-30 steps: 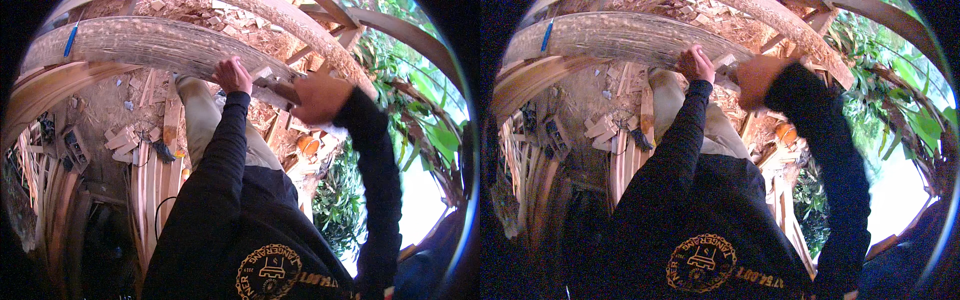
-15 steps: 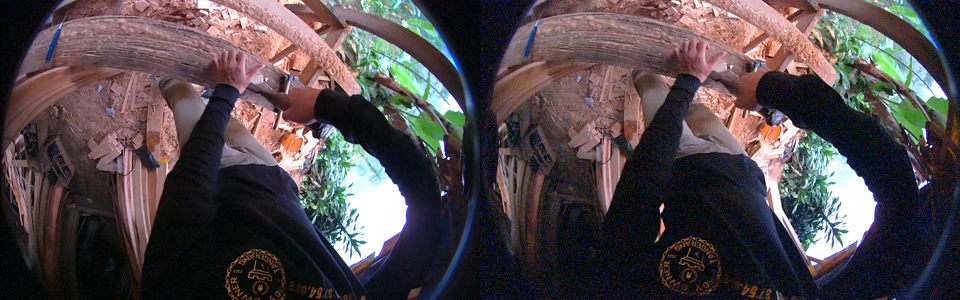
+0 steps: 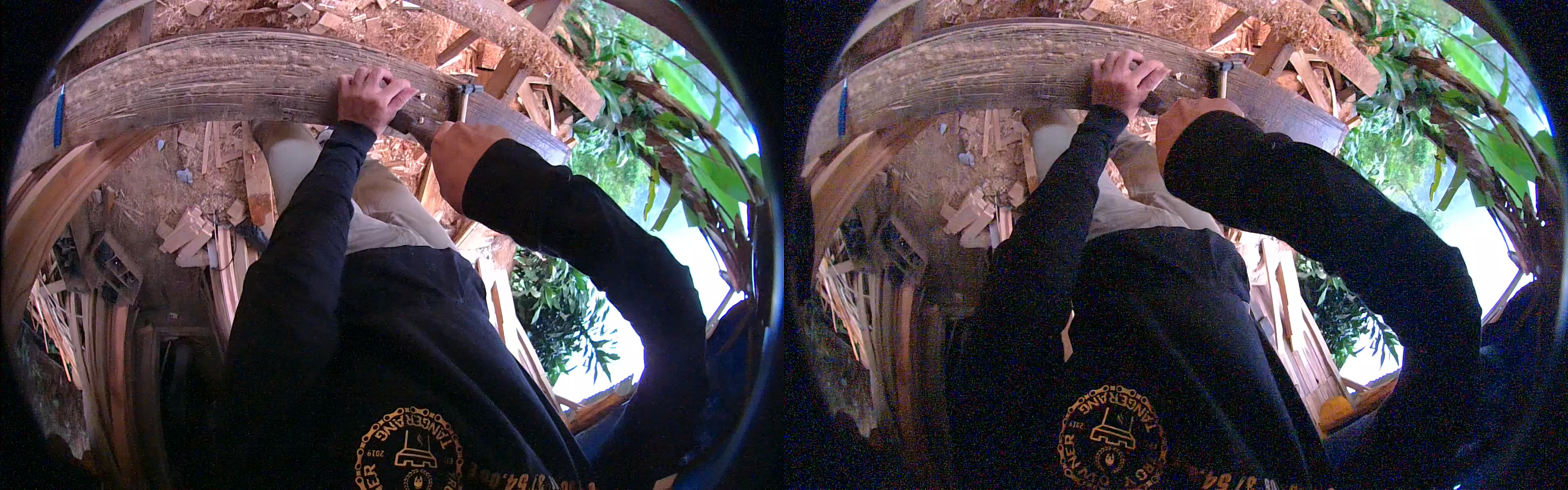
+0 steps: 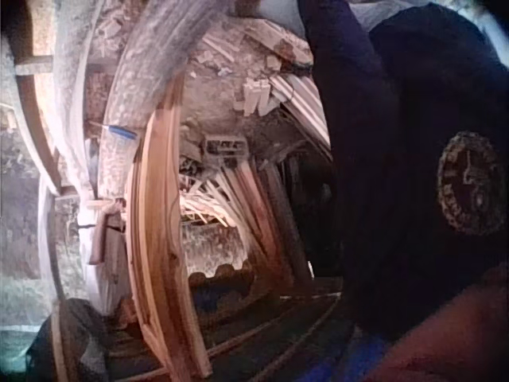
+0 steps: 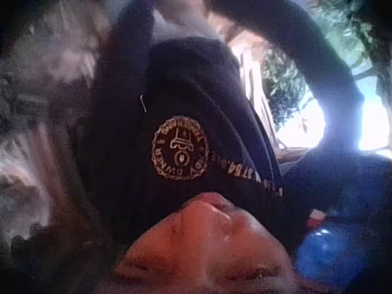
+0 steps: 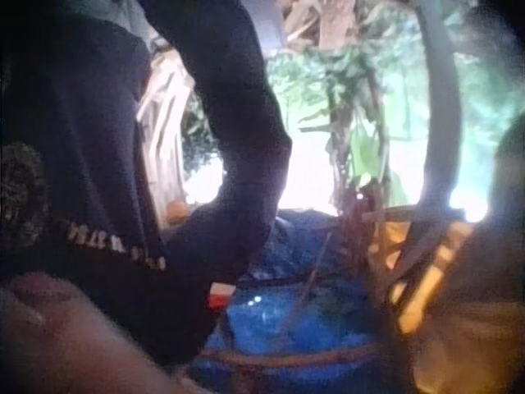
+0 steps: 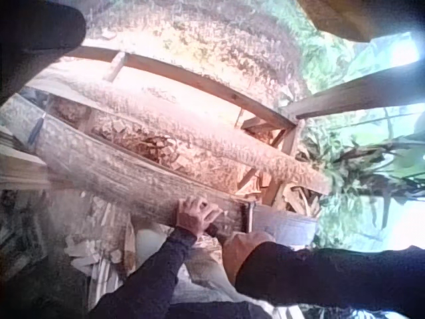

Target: The person uses a chisel and a mallet to carve a wooden beam. They repeatedly position the chisel against the wood and strike it with the mallet to remove chips and shape the surface. The task involves continuous manual shaping of the timber in an outdoor setting.

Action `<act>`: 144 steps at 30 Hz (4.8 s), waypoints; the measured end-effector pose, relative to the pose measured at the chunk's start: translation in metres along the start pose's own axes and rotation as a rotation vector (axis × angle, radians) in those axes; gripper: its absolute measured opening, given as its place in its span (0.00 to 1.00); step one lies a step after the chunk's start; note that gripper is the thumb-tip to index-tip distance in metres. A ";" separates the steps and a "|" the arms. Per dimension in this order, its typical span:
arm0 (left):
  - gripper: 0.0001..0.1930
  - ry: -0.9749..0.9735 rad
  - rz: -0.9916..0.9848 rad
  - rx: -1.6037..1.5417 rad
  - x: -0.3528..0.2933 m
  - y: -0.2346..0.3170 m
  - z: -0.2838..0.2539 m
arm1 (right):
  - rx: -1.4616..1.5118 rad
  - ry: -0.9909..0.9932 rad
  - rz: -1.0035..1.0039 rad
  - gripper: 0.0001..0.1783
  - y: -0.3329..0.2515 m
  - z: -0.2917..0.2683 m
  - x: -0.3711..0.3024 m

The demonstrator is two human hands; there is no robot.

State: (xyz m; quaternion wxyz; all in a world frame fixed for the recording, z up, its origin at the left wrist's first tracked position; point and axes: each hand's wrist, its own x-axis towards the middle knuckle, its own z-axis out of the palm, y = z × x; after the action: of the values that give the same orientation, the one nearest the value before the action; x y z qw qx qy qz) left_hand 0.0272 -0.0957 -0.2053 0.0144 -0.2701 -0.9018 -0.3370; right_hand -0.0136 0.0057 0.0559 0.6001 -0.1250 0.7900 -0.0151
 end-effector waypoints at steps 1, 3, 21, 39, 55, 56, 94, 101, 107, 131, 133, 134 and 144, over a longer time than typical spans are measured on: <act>0.07 0.003 -0.012 -0.001 0.001 -0.001 0.001 | 0.033 0.019 0.028 0.09 0.001 0.001 0.001; 0.07 0.019 -0.016 -0.006 0.003 -0.002 0.001 | 0.073 0.057 0.067 0.10 0.004 0.007 0.001; 0.07 -0.035 -0.036 0.036 -0.002 0.010 0.003 | 0.198 0.362 0.138 0.19 0.064 0.162 -0.008; 0.08 -0.091 -0.012 0.116 0.005 -0.006 0.004 | 0.577 0.107 -0.148 0.27 0.088 0.115 -0.005; 0.08 -0.097 0.020 0.144 0.007 -0.003 0.002 | 0.669 0.606 0.100 0.24 0.107 0.291 0.079; 0.08 -0.089 0.026 0.150 0.007 -0.003 0.003 | 0.663 0.650 0.130 0.24 0.106 0.297 0.085; 0.10 0.010 0.038 0.097 0.001 0.000 0.000 | 0.849 0.520 0.455 0.26 0.003 0.192 -0.019; 0.11 -0.030 -0.008 0.084 0.003 0.004 0.006 | 1.587 0.315 0.355 0.31 -0.058 0.279 0.007; 0.13 -0.075 0.037 0.102 0.008 -0.005 0.000 | 1.814 0.587 0.385 0.28 -0.098 0.288 0.018; 0.11 -0.487 0.770 0.038 0.046 -0.013 -0.053 | 1.907 0.742 0.514 0.27 -0.068 0.293 0.039; 0.10 -0.511 0.764 0.014 0.046 -0.015 -0.054 | 1.903 0.741 0.507 0.27 -0.066 0.290 0.038; 0.09 -0.523 0.744 0.001 0.047 -0.014 -0.055 | 1.896 0.737 0.502 0.27 -0.065 0.288 0.037; 0.23 -0.588 0.592 0.093 0.055 -0.011 -0.055 | 1.726 0.856 0.412 0.28 -0.074 0.278 0.039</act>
State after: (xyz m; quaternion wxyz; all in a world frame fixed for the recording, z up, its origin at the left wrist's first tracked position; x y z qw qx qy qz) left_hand -0.0338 -0.1107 -0.1580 -0.1352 -0.6015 -0.7651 -0.1858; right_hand 0.2543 -0.0392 -0.0462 0.1394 0.5120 0.6647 -0.5258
